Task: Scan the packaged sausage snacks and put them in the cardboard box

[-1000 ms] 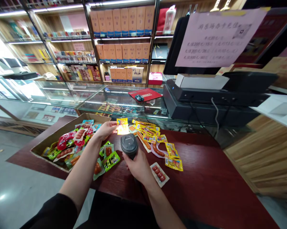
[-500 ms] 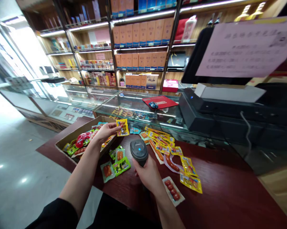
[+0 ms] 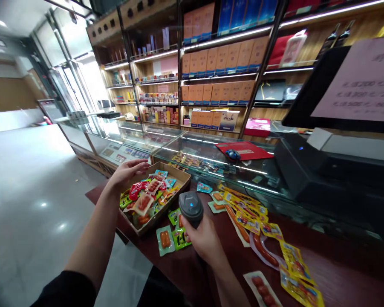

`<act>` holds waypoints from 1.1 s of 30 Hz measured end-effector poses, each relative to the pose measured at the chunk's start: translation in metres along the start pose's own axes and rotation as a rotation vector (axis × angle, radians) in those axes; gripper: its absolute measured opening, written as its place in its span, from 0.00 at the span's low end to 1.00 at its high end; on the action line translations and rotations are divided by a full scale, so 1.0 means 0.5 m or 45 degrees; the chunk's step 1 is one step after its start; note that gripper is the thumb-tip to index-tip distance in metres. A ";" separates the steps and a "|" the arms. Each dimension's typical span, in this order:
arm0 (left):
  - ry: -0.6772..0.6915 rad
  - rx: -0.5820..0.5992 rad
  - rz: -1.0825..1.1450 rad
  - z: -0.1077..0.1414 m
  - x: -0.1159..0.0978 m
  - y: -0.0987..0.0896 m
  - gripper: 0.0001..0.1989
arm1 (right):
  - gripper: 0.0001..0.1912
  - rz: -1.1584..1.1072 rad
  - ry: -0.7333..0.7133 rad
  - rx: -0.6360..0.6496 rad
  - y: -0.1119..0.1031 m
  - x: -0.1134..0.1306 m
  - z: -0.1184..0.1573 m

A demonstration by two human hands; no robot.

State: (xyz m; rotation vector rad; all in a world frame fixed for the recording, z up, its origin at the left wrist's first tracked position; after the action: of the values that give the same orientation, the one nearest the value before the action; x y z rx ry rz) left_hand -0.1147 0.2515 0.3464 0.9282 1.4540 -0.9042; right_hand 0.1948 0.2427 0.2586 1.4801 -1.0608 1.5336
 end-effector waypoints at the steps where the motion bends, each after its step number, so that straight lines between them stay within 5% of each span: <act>1: -0.011 0.023 -0.002 -0.001 0.008 0.011 0.27 | 0.16 -0.009 -0.006 -0.007 -0.001 -0.003 0.001; 6: -0.018 0.208 -0.058 0.005 0.050 0.139 0.26 | 0.17 0.012 -0.063 -0.132 -0.052 -0.014 0.024; 14: -0.050 0.787 -0.121 0.097 0.148 0.495 0.23 | 0.16 0.177 0.033 -0.491 -0.244 -0.025 0.133; 20: -0.036 1.130 -0.175 0.178 0.210 0.684 0.23 | 0.16 0.284 0.074 -0.768 -0.380 -0.022 0.244; 27: 0.198 1.536 -0.370 0.279 0.226 0.803 0.15 | 0.19 0.201 0.099 -0.955 -0.454 -0.051 0.327; 30: 0.456 1.802 -0.756 0.332 0.241 0.822 0.18 | 0.19 0.180 0.109 -0.986 -0.463 -0.059 0.347; 33: 0.726 1.816 -1.089 0.365 0.251 0.822 0.21 | 0.19 0.175 0.118 -0.984 -0.467 -0.062 0.356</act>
State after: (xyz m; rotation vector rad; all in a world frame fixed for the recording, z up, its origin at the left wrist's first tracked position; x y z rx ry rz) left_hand 0.3271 0.2534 0.1953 1.6718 1.5809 -2.6575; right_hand 0.4800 0.1687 0.2416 0.8046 -1.4957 1.0631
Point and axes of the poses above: each hand's wrist, its own z-axis away from the middle knuckle, its own y-axis out of the palm, x = y × z, the point moved 6 cm from there along -z, towards the middle knuckle, and after that the axes turned 7 degrees about -z, right-handed, at the moved point
